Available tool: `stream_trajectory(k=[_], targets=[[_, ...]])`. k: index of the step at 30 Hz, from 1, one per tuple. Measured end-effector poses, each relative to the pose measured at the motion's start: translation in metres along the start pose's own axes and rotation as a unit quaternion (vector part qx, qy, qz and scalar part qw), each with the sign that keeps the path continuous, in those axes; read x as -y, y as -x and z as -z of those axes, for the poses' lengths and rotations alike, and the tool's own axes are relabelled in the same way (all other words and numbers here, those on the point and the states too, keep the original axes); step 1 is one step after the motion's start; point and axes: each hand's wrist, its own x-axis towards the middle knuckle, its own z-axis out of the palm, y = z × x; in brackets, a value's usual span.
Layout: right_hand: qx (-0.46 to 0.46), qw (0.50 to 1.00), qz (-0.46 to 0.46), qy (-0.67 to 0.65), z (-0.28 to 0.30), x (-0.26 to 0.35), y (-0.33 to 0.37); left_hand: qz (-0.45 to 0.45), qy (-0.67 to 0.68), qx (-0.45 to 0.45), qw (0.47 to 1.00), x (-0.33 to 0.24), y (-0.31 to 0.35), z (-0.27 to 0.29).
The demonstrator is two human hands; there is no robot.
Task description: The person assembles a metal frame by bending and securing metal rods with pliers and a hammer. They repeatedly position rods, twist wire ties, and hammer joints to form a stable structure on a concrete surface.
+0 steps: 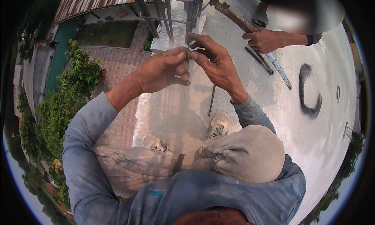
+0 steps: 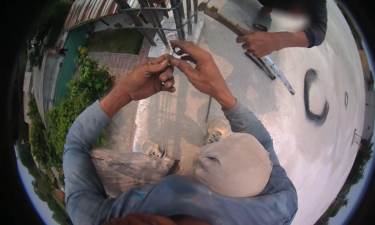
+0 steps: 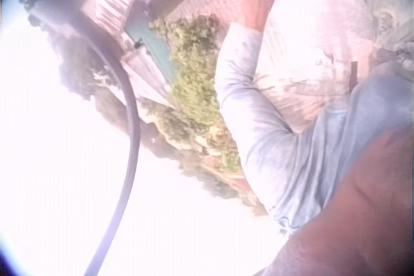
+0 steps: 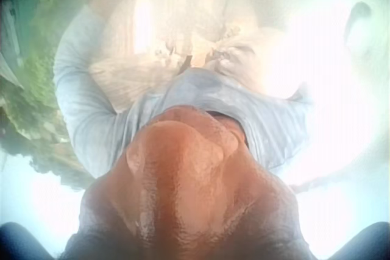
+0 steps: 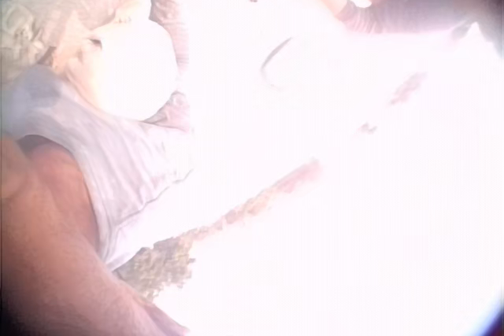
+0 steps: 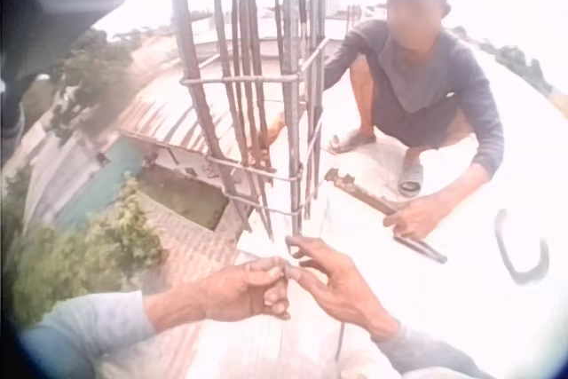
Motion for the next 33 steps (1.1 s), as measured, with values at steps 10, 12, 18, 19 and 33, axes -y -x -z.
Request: stream_trajectory(k=[10,12,18,19,33], targets=[[0.003,0.929,-0.244,-0.278,-0.040,-0.004,0.032,-0.146,0.020,-0.101,0.984,0.000,0.008,0.014],[0.065,0.898,-0.280,-0.333,-0.043,-0.002,0.045,-0.166,0.039,-0.125,0.978,-0.001,0.007,0.020],[0.041,0.923,-0.104,-0.369,-0.041,0.004,0.050,-0.177,0.132,-0.171,0.960,0.000,0.010,0.032],[0.057,0.977,-0.046,-0.198,-0.043,0.004,0.048,-0.170,0.151,-0.193,0.954,0.001,0.010,0.032],[-0.138,0.976,-0.095,-0.136,-0.069,-0.002,0.031,-0.130,0.021,-0.227,0.965,0.027,0.006,0.003]])
